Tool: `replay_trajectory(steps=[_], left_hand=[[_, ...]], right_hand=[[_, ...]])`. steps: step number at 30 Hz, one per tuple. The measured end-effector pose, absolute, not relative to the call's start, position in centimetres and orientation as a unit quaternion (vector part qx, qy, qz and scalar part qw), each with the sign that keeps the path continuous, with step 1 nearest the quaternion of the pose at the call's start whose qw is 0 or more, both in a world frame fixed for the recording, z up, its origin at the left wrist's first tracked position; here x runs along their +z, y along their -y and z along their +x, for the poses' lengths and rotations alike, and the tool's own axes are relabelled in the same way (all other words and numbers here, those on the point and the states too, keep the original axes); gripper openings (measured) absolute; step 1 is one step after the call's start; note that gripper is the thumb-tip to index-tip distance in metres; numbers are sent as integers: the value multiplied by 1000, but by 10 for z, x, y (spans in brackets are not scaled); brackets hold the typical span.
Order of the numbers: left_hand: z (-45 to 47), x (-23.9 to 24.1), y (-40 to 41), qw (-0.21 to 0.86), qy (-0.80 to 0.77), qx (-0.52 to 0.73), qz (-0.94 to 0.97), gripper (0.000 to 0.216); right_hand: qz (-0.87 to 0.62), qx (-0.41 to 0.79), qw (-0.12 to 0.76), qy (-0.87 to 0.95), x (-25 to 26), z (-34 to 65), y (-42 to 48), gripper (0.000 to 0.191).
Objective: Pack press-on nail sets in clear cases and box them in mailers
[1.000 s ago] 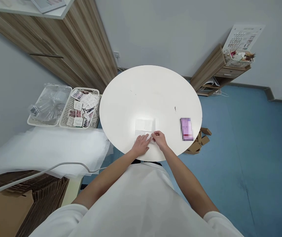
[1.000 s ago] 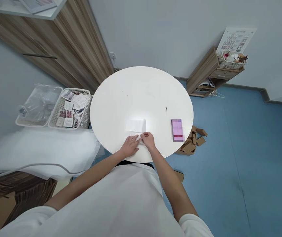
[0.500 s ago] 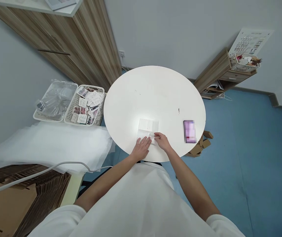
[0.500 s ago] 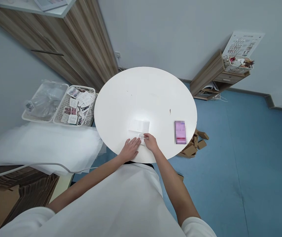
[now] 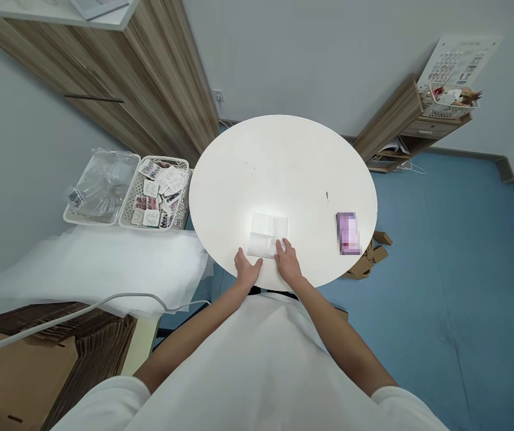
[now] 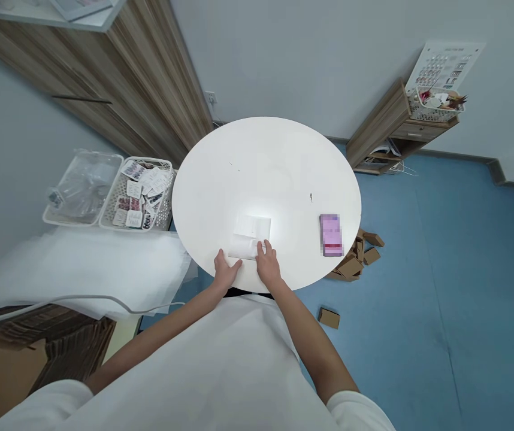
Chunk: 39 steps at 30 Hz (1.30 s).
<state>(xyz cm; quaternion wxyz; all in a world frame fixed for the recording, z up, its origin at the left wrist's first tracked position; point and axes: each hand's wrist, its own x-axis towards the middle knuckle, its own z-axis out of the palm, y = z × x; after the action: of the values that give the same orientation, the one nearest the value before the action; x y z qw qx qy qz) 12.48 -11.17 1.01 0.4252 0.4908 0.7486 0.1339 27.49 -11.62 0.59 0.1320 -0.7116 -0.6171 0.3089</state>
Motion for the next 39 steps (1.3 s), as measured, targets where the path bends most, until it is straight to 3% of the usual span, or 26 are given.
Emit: replay_trajectory(steps=[6,11,13,18,23,30,34,39], left_hand=[[134,11,99,521,-745,194,369,81],[135,14,88,540,-766,203,285,85],[131,15,82,563,-750,206,279,77],[125,17,74,632,-651,217,359,35],[131,18,73,571,-626,179,500,29],[143,13,82,449,-566,122,681,24],[143,12,95,394,-510,117,755,39],[137,15,114,363,-460,104,804,61]], right_hand=[[-701,322,137,622,10,282,119,52],[-702,325,132,620,11,280,120,51],[-702,328,131,619,11,281,120,50],[-714,336,140,597,13,281,115,50],[-704,369,146,589,11,275,106,50],[-685,449,242,521,7,282,105,48],[-696,484,297,440,7,281,102,31],[-769,403,266,419,3,267,94,20]])
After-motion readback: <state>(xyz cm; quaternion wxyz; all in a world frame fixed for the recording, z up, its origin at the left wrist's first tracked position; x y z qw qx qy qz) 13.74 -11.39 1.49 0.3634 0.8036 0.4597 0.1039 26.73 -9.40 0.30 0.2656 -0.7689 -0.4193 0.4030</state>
